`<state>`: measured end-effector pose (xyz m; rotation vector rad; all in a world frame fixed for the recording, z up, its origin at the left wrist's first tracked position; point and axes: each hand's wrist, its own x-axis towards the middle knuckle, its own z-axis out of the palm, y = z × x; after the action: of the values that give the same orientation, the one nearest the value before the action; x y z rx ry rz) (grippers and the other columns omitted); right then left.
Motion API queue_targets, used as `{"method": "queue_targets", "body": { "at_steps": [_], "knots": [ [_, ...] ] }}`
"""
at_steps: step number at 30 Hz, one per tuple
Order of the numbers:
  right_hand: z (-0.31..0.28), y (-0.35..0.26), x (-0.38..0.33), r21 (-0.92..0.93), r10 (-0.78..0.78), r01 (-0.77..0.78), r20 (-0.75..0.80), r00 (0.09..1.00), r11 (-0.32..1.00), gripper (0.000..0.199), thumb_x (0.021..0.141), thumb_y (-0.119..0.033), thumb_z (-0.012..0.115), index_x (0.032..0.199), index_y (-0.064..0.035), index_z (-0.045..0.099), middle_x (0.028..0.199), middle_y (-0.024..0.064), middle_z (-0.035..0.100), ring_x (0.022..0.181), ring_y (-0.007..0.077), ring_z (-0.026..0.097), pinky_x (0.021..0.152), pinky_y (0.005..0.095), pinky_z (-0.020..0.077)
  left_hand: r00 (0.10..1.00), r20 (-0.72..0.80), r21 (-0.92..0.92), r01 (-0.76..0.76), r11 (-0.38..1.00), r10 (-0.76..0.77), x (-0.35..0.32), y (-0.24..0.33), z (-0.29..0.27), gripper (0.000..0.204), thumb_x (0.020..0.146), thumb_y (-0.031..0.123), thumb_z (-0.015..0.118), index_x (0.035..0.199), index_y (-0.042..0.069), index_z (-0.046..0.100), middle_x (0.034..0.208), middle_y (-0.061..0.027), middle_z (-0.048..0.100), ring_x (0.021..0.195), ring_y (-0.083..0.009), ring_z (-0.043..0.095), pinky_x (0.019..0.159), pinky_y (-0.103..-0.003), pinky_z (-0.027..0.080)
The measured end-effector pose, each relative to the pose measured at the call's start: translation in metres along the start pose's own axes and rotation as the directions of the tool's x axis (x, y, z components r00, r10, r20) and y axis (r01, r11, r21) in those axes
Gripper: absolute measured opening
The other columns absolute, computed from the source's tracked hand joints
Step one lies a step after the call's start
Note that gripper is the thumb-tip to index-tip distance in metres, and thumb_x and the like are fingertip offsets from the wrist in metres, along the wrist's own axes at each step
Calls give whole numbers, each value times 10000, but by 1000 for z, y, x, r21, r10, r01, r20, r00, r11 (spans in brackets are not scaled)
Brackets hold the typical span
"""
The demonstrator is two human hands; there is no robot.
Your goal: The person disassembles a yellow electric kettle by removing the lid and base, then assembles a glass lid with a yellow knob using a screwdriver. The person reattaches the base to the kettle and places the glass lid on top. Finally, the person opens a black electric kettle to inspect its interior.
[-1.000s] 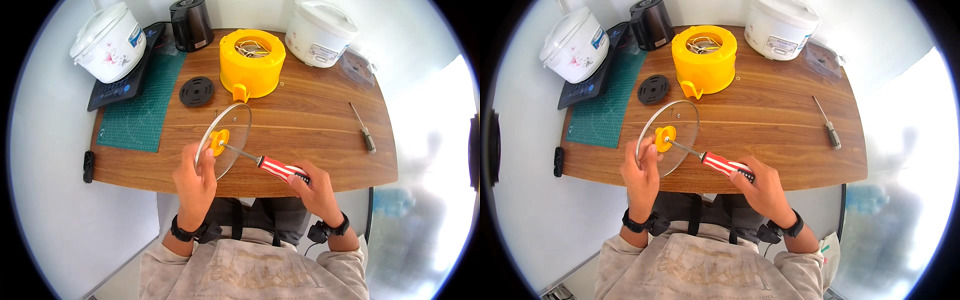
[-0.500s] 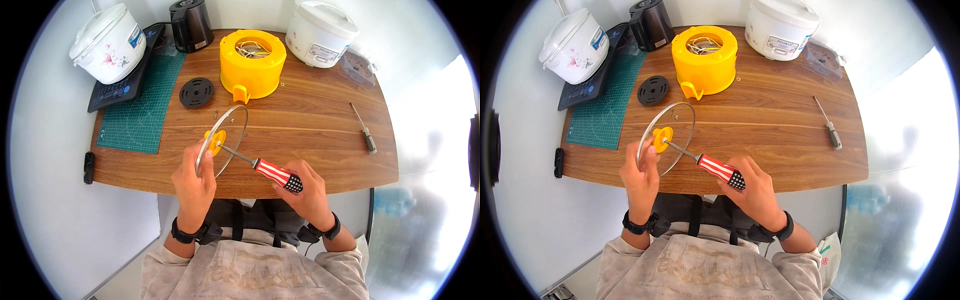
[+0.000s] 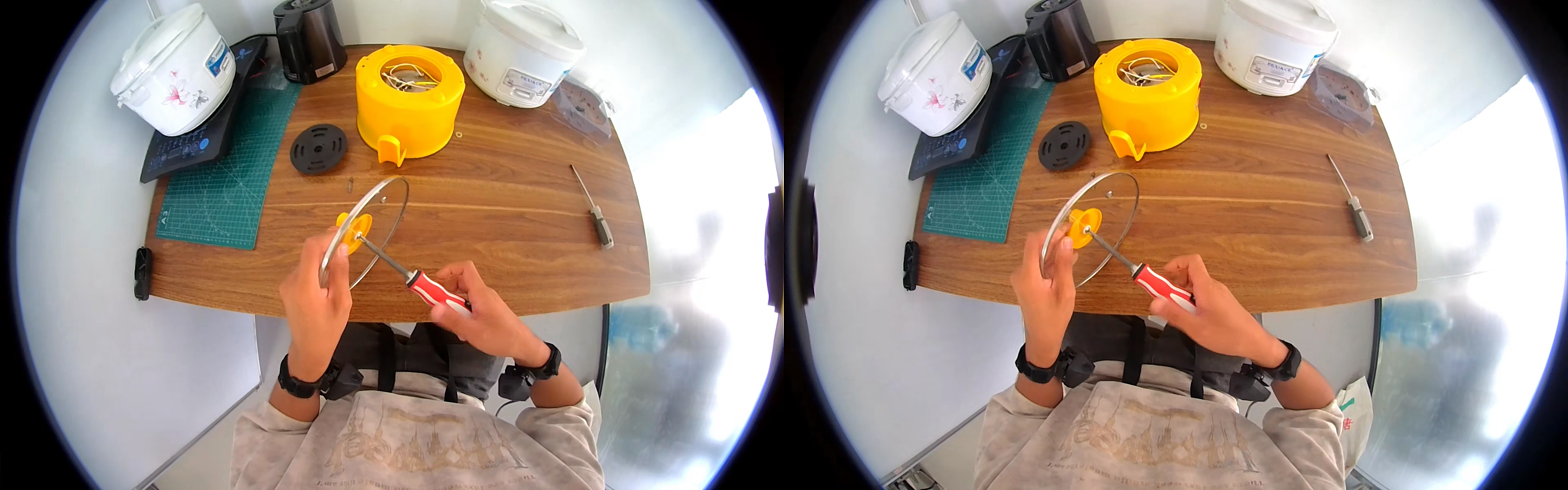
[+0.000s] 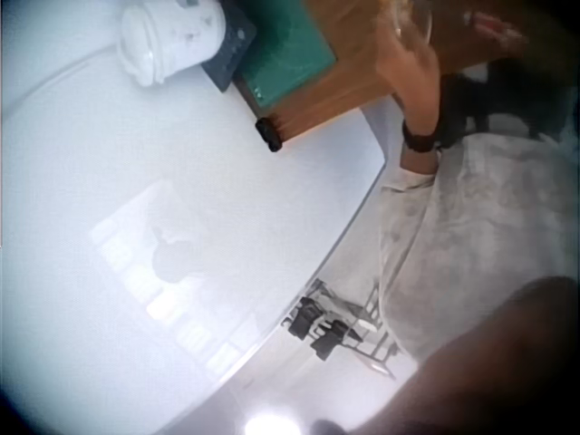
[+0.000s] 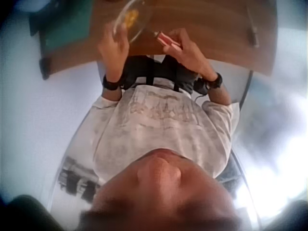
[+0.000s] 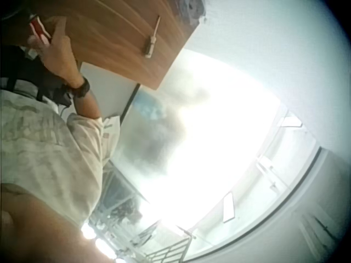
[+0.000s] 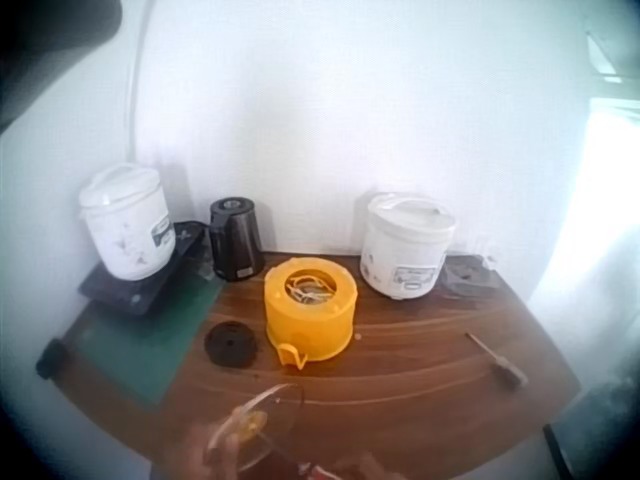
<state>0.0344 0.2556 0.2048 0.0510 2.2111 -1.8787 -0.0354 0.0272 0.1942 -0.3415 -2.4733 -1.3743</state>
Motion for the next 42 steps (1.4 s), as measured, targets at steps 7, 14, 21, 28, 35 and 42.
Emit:
{"method": "queue_targets", "body": {
  "at_steps": [7,14,21,28,35,42],
  "knots": [
    [13,0,-5,-632,-422,229,-171,890,740,313,867,-161,775,1088,-49,584,923,122,602,711,293,611,599,370,502,998,2,-65,58,996,-58,0,5,-4,185,1028,104,575,1137,-45,588,1089,-170,717,927,-195,724,804,-301,603],
    [12,10,-7,-195,-211,175,-179,961,965,204,905,-153,750,1026,-41,630,760,61,630,568,172,581,506,300,452,996,-84,-96,-38,995,30,-1,11,-11,191,1021,116,604,1123,-45,599,1116,-161,708,929,-193,717,806,-293,590],
    [-9,-1,-3,415,177,-262,234,956,871,180,918,-143,737,960,-57,585,832,11,621,591,106,544,535,270,452,995,-77,-153,-79,985,68,-2,12,-19,172,959,41,658,1127,4,655,1102,-167,737,881,-228,731,754,-287,560],
    [13,6,-1,-407,-381,281,-188,905,869,284,833,-123,798,1051,-48,632,831,66,624,669,172,616,549,311,483,988,-112,-117,-117,986,104,-2,13,-14,190,986,81,644,1145,-21,633,1075,-154,725,874,-170,711,746,-264,555],
    [29,-1,-15,-786,-622,238,-224,750,570,360,807,-148,817,1119,-35,678,801,93,621,661,239,630,552,324,493,978,-125,-41,-171,984,165,-6,22,-12,229,890,-35,684,1114,-12,646,1138,-214,721,978,-344,738,812,-326,580],
    [1,-15,-16,150,230,-247,124,965,957,386,1009,-327,638,1146,34,654,711,62,622,573,133,604,495,250,444,963,-92,-52,-259,964,254,-7,14,-14,219,900,-14,684,1115,-18,641,1122,-207,723,953,-292,727,788,-310,572]
  ]
}}
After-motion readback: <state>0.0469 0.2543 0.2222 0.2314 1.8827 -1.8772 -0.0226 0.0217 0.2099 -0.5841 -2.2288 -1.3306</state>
